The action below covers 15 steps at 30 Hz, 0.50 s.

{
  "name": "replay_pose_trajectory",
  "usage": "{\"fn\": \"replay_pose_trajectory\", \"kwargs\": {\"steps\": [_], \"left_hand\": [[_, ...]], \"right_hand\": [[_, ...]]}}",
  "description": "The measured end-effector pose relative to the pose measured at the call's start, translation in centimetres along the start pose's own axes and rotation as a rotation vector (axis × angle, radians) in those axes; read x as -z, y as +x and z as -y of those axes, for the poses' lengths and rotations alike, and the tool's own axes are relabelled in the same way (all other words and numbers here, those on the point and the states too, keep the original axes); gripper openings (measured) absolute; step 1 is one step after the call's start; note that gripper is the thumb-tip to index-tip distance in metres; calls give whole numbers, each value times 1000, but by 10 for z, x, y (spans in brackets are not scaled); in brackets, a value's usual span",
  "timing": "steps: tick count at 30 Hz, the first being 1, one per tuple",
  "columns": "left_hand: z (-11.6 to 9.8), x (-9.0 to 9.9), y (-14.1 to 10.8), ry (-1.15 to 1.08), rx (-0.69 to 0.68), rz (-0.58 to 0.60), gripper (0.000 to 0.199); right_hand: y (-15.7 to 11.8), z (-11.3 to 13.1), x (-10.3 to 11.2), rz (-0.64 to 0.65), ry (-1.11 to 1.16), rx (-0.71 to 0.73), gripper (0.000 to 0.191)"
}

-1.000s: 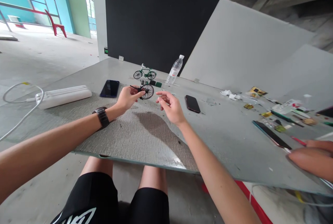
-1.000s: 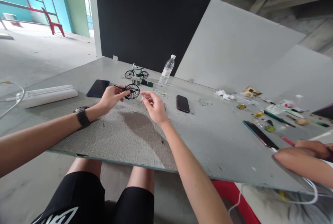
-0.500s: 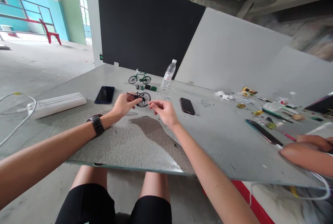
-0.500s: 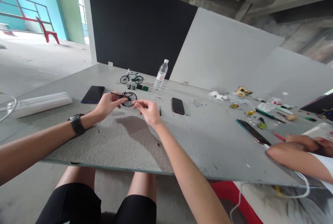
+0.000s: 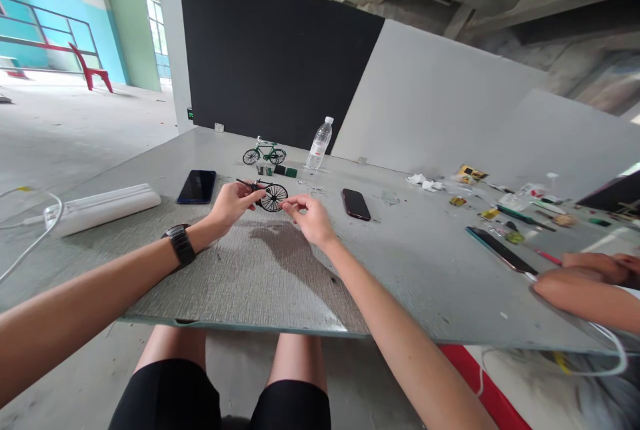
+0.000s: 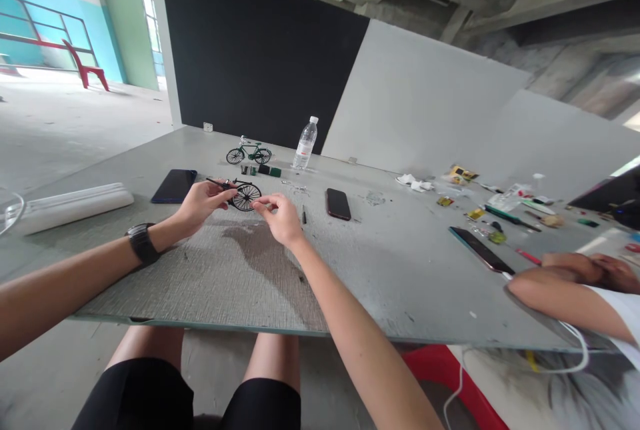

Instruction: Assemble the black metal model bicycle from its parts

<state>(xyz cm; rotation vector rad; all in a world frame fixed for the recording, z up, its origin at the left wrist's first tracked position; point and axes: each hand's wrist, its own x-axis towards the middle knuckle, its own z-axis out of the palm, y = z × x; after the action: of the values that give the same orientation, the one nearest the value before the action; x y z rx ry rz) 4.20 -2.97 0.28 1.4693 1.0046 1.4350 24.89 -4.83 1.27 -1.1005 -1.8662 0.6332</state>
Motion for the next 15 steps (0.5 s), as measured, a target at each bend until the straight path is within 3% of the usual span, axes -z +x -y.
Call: {"fn": "replay_pose_trajectory", "kwargs": {"steps": [10, 15], "left_hand": [[0, 1, 0, -135, 73, -54, 30], [0, 2, 0, -180, 77, -64, 29]], "right_hand": [[2, -3, -2, -108, 255, 13, 35], [-1, -2, -6, 45, 452, -164, 40]]}}
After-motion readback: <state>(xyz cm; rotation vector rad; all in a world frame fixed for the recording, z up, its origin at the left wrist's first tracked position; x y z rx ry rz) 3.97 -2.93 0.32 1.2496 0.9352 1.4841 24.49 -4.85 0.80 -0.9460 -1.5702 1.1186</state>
